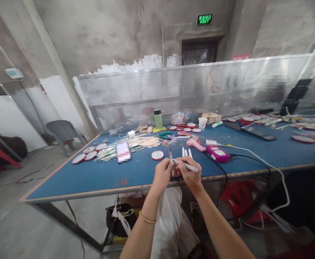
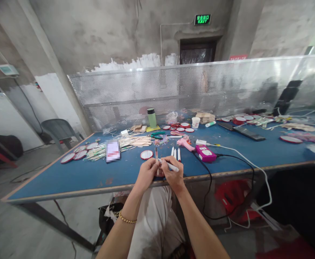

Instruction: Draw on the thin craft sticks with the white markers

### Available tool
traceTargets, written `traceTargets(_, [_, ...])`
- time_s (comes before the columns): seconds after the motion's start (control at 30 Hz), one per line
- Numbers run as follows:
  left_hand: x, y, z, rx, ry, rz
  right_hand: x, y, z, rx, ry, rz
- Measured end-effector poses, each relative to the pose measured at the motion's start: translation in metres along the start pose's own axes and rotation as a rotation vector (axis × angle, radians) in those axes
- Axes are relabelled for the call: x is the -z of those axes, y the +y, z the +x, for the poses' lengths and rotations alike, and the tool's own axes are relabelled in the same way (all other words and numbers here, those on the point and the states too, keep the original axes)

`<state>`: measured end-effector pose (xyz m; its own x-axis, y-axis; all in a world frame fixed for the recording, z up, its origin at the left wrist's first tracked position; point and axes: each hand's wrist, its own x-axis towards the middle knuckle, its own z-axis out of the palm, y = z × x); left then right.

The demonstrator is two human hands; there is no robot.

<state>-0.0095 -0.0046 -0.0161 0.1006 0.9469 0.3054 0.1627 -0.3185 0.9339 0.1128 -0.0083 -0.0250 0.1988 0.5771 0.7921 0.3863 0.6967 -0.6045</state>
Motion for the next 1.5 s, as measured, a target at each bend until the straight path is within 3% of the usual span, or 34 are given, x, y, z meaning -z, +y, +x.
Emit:
traceTargets(0.13, [-0.0011,0.0005,-0.0005,0.058,-0.03,-0.097,0.0003,-0.0001,-0.0011,-0.026,0.012,0.013])
traceTargets(0.43, [0.0009,0.0049,-0.0011,0.009,0.014,-0.004,-0.0004,0.0008,-0.0005,-0.012,-0.001,-0.016])
traceTargets(1.3, [0.0,-0.0007,0.0,0.048,-0.02,-0.111,0.0012,-0.0018,-0.0006,0.002,0.013,0.011])
traceTargets(1.5, [0.0016,-0.0002,0.0002,-0.005,0.008,-0.01,0.0,0.001,-0.001,0.017,0.0,-0.011])
